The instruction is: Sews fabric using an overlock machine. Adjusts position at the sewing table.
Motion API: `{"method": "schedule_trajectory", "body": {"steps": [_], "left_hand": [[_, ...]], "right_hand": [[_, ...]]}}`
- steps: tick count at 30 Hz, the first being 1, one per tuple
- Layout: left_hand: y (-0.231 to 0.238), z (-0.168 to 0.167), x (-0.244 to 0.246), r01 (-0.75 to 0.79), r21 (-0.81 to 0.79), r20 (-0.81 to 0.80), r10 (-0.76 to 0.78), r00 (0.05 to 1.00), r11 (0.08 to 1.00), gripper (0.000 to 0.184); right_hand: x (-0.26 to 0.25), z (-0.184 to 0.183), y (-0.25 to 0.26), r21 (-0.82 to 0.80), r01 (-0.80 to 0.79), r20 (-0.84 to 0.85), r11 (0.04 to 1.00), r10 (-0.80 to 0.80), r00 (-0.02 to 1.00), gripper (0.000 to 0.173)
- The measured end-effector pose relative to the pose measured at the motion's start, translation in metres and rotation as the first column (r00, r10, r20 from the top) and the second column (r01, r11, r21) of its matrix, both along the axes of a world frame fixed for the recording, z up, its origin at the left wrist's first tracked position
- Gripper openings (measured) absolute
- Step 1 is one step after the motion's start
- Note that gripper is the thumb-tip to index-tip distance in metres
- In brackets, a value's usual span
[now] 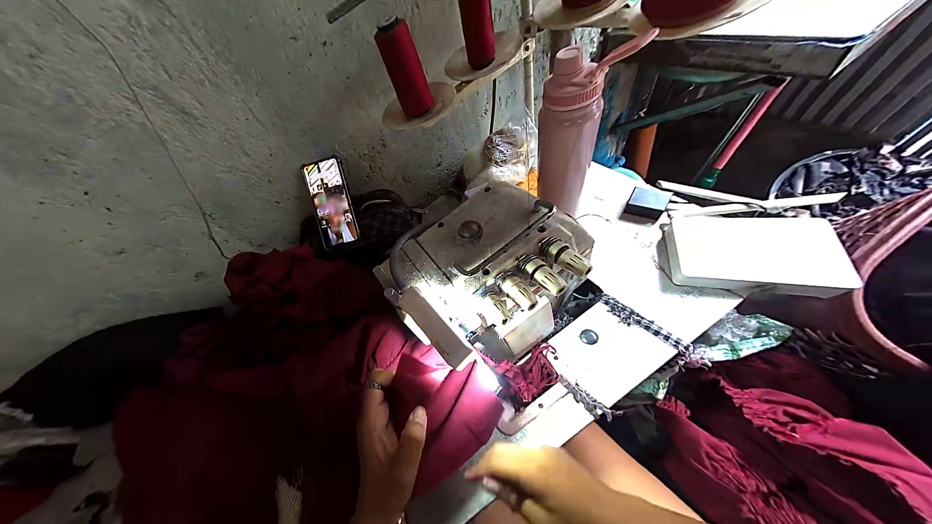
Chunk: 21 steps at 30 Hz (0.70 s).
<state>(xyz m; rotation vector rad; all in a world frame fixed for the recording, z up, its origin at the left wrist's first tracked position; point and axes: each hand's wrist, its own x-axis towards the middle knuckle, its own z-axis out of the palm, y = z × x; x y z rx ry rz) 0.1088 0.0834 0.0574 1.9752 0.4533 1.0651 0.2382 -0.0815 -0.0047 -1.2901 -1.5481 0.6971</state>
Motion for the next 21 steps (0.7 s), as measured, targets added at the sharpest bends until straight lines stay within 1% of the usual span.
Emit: {"method": "schedule_trajectory", "body": {"steps": [1, 2, 4, 8, 11, 15, 18, 19, 21], "left_hand": [[0.002, 0.003, -0.001, 0.037, -0.054, 0.004, -0.037, 0.999, 0.998, 0.037], [0.003, 0.008, 0.001, 0.026, -0.091, 0.015, -0.025, 1.0, 0.996, 0.033], [0.004, 0.017, 0.007, -0.046, -0.116, 0.036, 0.05, 0.998, 0.992, 0.02], [0.003, 0.015, 0.015, -0.168, -0.083, 0.099, 0.176, 0.979, 0.982, 0.006], [0.002, 0.013, 0.014, -0.197, -0.054, 0.11, 0.202, 0.973, 0.979, 0.007], [0.0, 0.014, 0.014, -0.196, -0.059, 0.101, 0.201, 0.974, 0.979, 0.008], [-0.002, 0.015, 0.014, -0.18, -0.02, 0.085, 0.181, 0.98, 0.984, 0.011], [-0.003, 0.015, 0.013, -0.164, 0.013, 0.071, 0.163, 0.984, 0.986, 0.011], [-0.011, 0.016, 0.01, -0.126, 0.118, -0.012, 0.128, 0.992, 0.985, 0.013]], "right_hand": [[0.009, 0.005, 0.003, 0.111, 0.134, -0.01, 0.985, -0.134, 0.991, 0.02], [0.017, 0.012, 0.009, 0.191, 0.239, -0.038, 0.952, -0.236, 0.971, 0.019], [0.026, 0.025, 0.023, 0.277, 0.337, -0.086, 0.9, -0.326, 0.941, 0.018], [0.025, 0.033, 0.043, 0.362, 0.37, -0.102, 0.856, -0.359, 0.928, 0.018], [0.024, 0.033, 0.048, 0.384, 0.378, -0.14, 0.843, -0.351, 0.926, 0.018], [0.023, 0.03, 0.045, 0.362, 0.434, -0.196, 0.825, -0.388, 0.901, 0.017], [0.022, 0.013, 0.04, 0.32, 0.525, -0.267, 0.789, -0.457, 0.849, 0.015], [0.02, 0.005, 0.037, 0.252, 0.55, -0.312, 0.796, -0.471, 0.825, 0.017], [0.019, -0.008, 0.028, 0.015, 0.53, -0.417, 0.848, -0.477, 0.774, 0.023]]}}
